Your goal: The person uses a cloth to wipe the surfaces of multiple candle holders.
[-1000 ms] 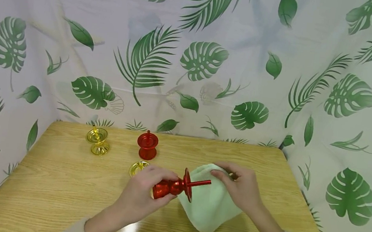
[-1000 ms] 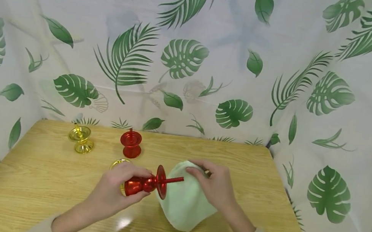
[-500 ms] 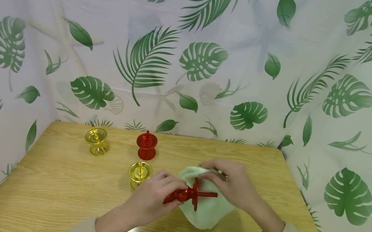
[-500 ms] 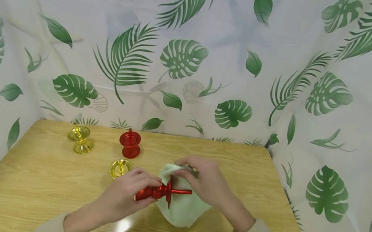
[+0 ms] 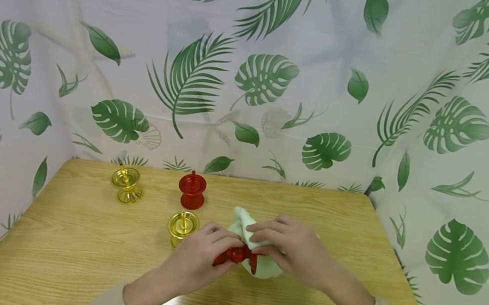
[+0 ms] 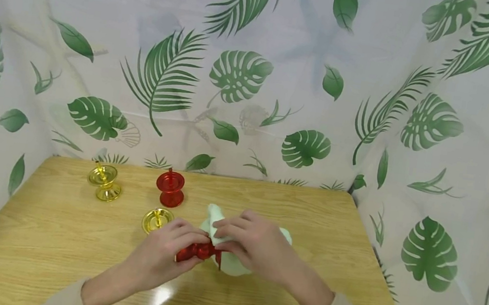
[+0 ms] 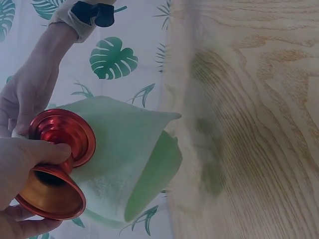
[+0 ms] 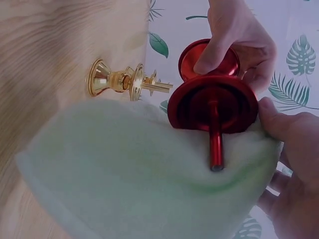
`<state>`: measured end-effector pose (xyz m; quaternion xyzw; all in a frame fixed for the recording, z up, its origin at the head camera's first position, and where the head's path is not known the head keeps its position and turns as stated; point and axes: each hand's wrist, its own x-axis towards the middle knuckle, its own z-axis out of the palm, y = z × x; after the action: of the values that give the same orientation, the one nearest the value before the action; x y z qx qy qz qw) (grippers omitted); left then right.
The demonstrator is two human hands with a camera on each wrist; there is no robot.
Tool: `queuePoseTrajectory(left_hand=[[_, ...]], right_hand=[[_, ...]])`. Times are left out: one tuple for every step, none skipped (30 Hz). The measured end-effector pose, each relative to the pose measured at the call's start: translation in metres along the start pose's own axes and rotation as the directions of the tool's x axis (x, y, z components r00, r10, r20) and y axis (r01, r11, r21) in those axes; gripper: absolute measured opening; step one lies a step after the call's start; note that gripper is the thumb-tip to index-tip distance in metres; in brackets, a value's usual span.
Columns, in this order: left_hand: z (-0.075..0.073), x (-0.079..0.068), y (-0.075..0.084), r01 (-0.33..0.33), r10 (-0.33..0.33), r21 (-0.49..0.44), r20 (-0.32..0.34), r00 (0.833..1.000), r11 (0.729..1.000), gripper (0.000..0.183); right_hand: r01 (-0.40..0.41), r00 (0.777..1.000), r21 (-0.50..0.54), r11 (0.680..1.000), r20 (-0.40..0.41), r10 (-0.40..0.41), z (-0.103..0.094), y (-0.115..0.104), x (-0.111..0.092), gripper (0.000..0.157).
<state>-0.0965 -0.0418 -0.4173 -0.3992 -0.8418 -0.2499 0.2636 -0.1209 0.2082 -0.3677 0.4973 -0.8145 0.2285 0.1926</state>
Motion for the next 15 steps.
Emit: queuePoseTrajectory(left_hand=[[0.000,0.000,0.000,-0.001,0.001,0.006,-0.002,1.000,1.000,0.040],[0.000,0.000,-0.001,-0.002,0.002,0.006,-0.006,1.000,1.000,0.039],[0.000,0.000,-0.001,0.000,0.000,0.005,-0.009,1.000,1.000,0.039],[-0.001,0.000,-0.001,0.001,-0.001,0.007,-0.012,1.000,1.000,0.039],[-0.001,0.000,-0.002,0.001,-0.001,0.009,-0.017,1.000,1.000,0.039],[-0.001,0.000,-0.002,0.002,-0.002,0.011,-0.022,1.000,1.000,0.039],[-0.001,0.000,-0.003,-0.001,0.001,0.017,-0.029,1.000,1.000,0.039],[-0.002,0.001,-0.003,-0.004,0.005,0.021,-0.036,0.999,1.000,0.039],[-0.001,0.002,-0.003,-0.009,0.010,0.029,-0.041,0.999,1.000,0.039],[-0.002,0.003,-0.004,-0.015,0.017,0.036,-0.045,0.999,0.999,0.039],[-0.002,0.003,-0.004,-0.020,0.022,0.038,-0.049,0.999,0.999,0.038],[-0.002,0.004,-0.004,-0.024,0.026,0.040,-0.052,0.998,0.999,0.038],[-0.002,0.004,-0.004,-0.027,0.029,0.043,-0.052,0.998,0.999,0.038],[-0.002,0.004,-0.004,-0.026,0.029,0.043,-0.051,0.998,0.999,0.039],[-0.002,0.004,-0.004,-0.025,0.027,0.042,-0.049,0.998,0.999,0.039]], right_hand=[[0.023,1.000,-0.022,0.999,-0.005,-0.023,0.000,-0.001,0.000,0.028],[0.047,0.999,-0.048,0.998,-0.012,-0.047,0.001,-0.003,0.001,0.029],[0.069,0.997,-0.079,0.995,-0.020,-0.070,0.002,-0.004,0.001,0.030],[0.089,0.995,-0.111,0.990,-0.031,-0.093,0.003,-0.005,0.001,0.032],[0.106,0.993,-0.147,0.983,-0.041,-0.113,0.004,-0.007,0.002,0.033],[0.121,0.990,-0.183,0.976,-0.049,-0.131,0.005,-0.009,0.001,0.035],[0.130,0.988,-0.215,0.968,-0.054,-0.144,0.006,-0.010,0.001,0.035],[0.142,0.985,-0.244,0.959,-0.063,-0.161,0.008,-0.012,0.001,0.036],[0.151,0.982,-0.264,0.953,-0.069,-0.175,0.009,-0.013,0.000,0.036],[0.160,0.980,-0.281,0.946,-0.074,-0.188,0.010,-0.014,0.000,0.031],[0.171,0.977,-0.293,0.941,-0.074,-0.201,0.011,-0.015,-0.001,0.023],[0.185,0.973,-0.308,0.933,-0.076,-0.218,0.012,-0.016,-0.002,0.014],[0.200,0.968,-0.318,0.927,-0.080,-0.236,0.013,-0.017,-0.004,0.006],[0.213,0.963,-0.327,0.921,-0.086,-0.254,0.014,-0.017,-0.005,0.010],[0.227,0.959,-0.341,0.912,-0.088,-0.271,0.016,-0.018,-0.006,0.020]])
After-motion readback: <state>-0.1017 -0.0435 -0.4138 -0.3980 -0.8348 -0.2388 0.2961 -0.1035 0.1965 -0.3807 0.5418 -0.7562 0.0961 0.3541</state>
